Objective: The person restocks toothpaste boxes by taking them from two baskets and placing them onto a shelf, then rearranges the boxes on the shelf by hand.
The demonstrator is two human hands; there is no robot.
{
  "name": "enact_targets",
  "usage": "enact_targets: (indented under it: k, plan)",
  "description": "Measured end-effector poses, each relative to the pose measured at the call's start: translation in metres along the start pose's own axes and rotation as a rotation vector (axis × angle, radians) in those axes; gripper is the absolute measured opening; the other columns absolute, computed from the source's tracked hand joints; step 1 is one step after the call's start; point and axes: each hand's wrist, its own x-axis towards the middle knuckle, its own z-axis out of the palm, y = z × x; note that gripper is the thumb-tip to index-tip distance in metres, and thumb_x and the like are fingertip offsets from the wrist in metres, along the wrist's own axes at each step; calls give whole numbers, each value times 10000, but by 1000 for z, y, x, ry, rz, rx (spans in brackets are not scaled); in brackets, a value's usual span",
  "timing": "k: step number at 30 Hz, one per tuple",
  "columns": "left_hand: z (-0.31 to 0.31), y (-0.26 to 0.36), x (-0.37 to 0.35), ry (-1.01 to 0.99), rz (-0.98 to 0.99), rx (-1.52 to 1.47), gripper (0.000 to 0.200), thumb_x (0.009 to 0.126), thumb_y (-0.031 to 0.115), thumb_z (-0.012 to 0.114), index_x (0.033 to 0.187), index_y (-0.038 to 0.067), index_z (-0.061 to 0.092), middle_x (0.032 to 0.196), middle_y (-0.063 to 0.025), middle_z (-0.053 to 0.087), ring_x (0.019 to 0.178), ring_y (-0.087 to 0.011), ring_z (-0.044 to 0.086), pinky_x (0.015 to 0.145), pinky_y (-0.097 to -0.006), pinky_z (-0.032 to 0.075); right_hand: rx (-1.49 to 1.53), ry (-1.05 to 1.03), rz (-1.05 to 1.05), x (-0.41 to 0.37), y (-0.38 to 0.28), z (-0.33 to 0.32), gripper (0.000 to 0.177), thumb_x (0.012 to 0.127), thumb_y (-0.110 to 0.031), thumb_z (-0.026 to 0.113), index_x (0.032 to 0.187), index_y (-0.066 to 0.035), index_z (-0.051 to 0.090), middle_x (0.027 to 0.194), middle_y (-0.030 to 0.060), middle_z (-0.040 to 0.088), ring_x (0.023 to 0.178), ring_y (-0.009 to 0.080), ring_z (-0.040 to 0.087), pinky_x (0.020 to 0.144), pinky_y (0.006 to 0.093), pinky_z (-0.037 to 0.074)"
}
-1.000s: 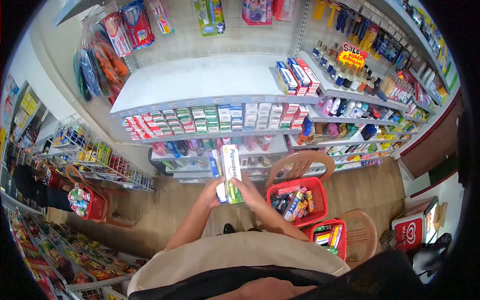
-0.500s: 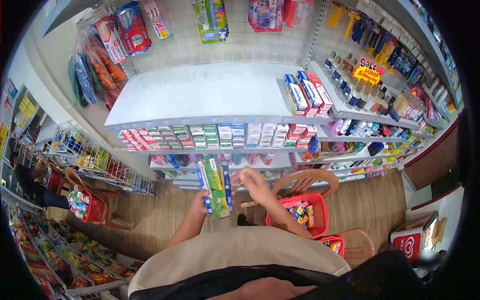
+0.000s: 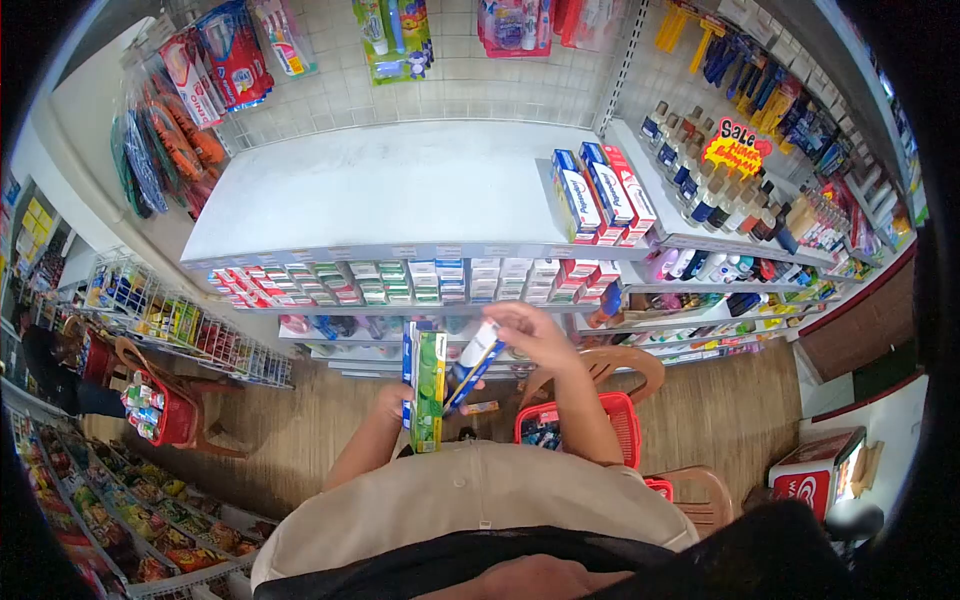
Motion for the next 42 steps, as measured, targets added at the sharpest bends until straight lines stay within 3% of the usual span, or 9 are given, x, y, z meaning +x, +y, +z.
enact_targets:
  k: [8, 14, 20, 26, 31, 35, 38, 40, 42]
  plan:
    - [-10, 26, 18, -32, -222, 280, 1032, 592, 145, 833, 1454, 77, 270, 1341, -244, 465, 997, -314, 611, 843, -401, 501, -198, 227, 19, -29, -19, 3, 255, 881, -96, 638, 1132, -50, 623, 873, -6, 597, 687, 48, 532, 592, 199, 430]
    - [-13, 35, 7, -23, -299, 379, 839, 642, 98, 773, 1379, 18, 380, 1307, -242, 509, 1184, -343, 529, 981, -442, 424, -229, 258, 49, -43, -8, -3, 206, 851, -102, 687, 1022, -41, 588, 925, 36, 600, 755, 81, 578, 597, 229, 464]
    - [6, 47, 4, -54, -143, 119, 707, 699, 55, 677, 1356, 24, 418, 1249, -271, 537, 1216, -440, 482, 975, -505, 431, -211, 65, -180, -50, -27, -10, 228, 817, -6, 667, 1028, -9, 580, 1079, 90, 582, 1057, 172, 529, 914, 339, 430]
    - [10, 53, -5, 339, -51, 494, 656, 608, 27, 814, 1207, 28, 545, 1076, -97, 654, 966, -196, 639, 850, -372, 510, -529, 205, -302, -41, -47, 7, 310, 724, 39, 590, 1025, -34, 592, 1097, 95, 600, 1077, 221, 551, 945, 343, 416]
    - [36, 57, 0, 302, 15, 831, 849, 613, 118, 833, 1352, 17, 427, 1219, -80, 580, 1075, -186, 567, 907, -371, 468, -769, 394, -445, -34, -39, 13, 282, 718, 31, 545, 989, -30, 594, 1145, 129, 585, 1085, 302, 557, 957, 369, 421]
    - [45, 52, 2, 307, 121, 800, 632, 629, 87, 829, 1184, 26, 532, 1061, -62, 638, 964, -159, 612, 839, -337, 501, -876, 561, -541, -26, -38, 24, 259, 724, 42, 528, 962, -31, 598, 1193, 135, 559, 1085, 303, 558, 951, 370, 424]
    - [42, 46, 4, 311, 143, 757, 640, 637, 99, 819, 1199, 21, 521, 1088, -70, 625, 990, -167, 602, 852, -337, 495, -785, 639, -570, -20, -30, 31, 331, 716, 53, 537, 1027, -51, 582, 1264, 146, 525, 1094, 279, 552, 951, 360, 421]
    - [40, 43, 4, 314, 147, 742, 643, 641, 103, 813, 1206, 19, 516, 1099, -73, 619, 1000, -170, 598, 859, -339, 492, 383, 471, -367, -12, -10, 29, 409, 776, 28, 575, 1165, -86, 513, 1297, 144, 513, 1071, 225, 561, 889, 340, 462]
    - [40, 38, 3, 347, 188, 737, 659, 648, 96, 803, 1228, 19, 500, 1108, -71, 608, 1003, -168, 590, 868, -340, 486, 389, 507, -239, -13, -18, 36, 445, 811, -6, 593, 1224, -104, 459, 1309, 141, 508, 1037, 203, 571, 840, 320, 483]
